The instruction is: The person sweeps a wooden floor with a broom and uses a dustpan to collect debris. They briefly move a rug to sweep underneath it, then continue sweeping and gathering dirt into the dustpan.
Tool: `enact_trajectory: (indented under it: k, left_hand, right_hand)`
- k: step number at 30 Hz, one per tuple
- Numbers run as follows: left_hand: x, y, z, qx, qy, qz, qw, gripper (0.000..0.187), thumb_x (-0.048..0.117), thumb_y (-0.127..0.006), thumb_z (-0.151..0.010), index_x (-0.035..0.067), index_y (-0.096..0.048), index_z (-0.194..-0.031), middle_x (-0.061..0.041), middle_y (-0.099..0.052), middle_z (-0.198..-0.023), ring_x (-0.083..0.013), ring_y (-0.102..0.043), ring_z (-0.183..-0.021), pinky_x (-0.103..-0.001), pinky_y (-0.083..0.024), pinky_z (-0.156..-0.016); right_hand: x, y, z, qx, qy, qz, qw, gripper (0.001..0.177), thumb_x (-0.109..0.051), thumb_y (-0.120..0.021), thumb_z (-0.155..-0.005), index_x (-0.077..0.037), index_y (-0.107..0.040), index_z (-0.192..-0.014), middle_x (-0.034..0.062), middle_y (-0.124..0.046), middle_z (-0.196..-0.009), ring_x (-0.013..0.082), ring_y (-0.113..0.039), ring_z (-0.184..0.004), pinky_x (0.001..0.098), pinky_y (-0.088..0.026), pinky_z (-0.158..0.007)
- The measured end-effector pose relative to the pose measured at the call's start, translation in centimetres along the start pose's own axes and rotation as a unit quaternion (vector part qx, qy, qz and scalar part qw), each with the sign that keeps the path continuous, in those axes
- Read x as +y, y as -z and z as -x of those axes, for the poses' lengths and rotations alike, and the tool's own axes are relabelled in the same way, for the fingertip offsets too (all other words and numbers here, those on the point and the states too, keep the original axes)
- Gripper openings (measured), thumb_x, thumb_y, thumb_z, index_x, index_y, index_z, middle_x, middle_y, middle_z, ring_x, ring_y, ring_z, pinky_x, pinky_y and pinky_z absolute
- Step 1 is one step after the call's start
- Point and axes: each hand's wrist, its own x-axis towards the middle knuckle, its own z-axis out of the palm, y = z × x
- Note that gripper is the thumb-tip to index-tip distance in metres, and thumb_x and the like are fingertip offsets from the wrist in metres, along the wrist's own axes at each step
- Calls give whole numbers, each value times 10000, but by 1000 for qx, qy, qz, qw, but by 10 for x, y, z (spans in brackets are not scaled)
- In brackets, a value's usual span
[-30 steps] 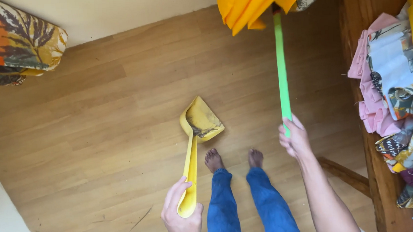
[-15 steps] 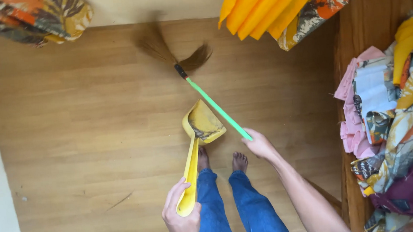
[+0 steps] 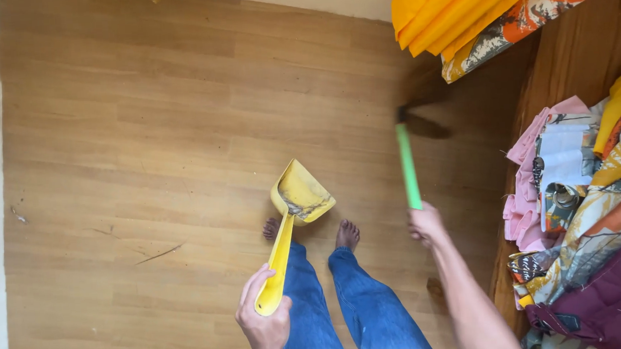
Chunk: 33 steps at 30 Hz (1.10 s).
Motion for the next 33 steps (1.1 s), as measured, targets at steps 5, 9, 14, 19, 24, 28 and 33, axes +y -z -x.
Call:
enact_trajectory:
  k: [5, 9, 14, 19, 24, 28, 33]
  left_hand:
    - [-27, -10, -13, 43, 4, 42, 998, 501, -49, -620, -540, 91, -763, -999, -118, -765, -1134, -257, -742, -1092, -326, -587, -953]
    - [-24, 6, -16, 58, 54, 49, 996, 492, -52, -650, -539, 111, -758, -990, -101, -772, -1155, -244, -734, -1058, -314, -586, -897]
    - [-32, 27, -10, 83, 84, 98, 988, 508, -64, -614, -533, 95, -753, -995, -120, -758, -1186, -252, -721, -1087, -305, -609, -853]
    - [-44, 41, 2, 114, 71, 99, 986, 519, -69, -620, -528, 83, -753, -1005, -127, -753, -1191, -269, -721, -1121, -331, -601, -934]
    - [-58, 46, 8, 145, 58, 82, 984, 524, -48, -615, -512, 68, -750, -1005, -137, -751, -1181, -266, -724, -1098, -343, -576, -957]
    - [-60, 58, 13, 142, 57, 59, 986, 505, -50, -622, -536, 79, -754, -1006, -120, -752, -1180, -271, -725, -1093, -345, -603, -937]
    - [-62, 77, 20, 157, 74, 68, 982, 517, -45, -607, -519, 84, -758, -996, -114, -758, -1169, -269, -731, -1082, -343, -604, -932]
  right_hand:
    - [-17, -49, 6, -294, -127, -171, 932, 189, -20, -484, -954, -185, -432, -1032, -19, -348, -649, 9, -203, -402, 166, -78, -301]
    - [-71, -28, 101, -281, -76, -87, 953, 447, -35, -531, -917, -100, -547, -1359, 19, -354, -651, 34, -171, -409, 195, -78, -341]
    - [-44, 55, 146, -53, 43, 200, 977, 484, -258, -610, -899, -323, -682, -1373, -3, -473, -631, 140, -363, -485, 313, -289, -433]
    - [-25, 74, 76, 31, 46, 380, 923, 501, -289, -475, -920, -205, -543, -1410, 236, -711, -1205, 450, -686, -998, 468, -502, -880]
    - [-68, -41, 14, 18, 49, 369, 928, 290, -260, -471, -893, -25, -639, -873, 113, -644, -652, 284, -602, -566, 435, -444, -535]
    - [-120, -163, 66, -77, 46, 358, 930, 297, -194, -456, -857, 5, -659, -942, 103, -653, -647, 216, -620, -504, 358, -495, -472]
    - [-150, -223, 86, -215, 131, 344, 905, 265, -28, -334, -774, 50, -560, -886, 152, -516, -586, 232, -512, -399, 363, -343, -323]
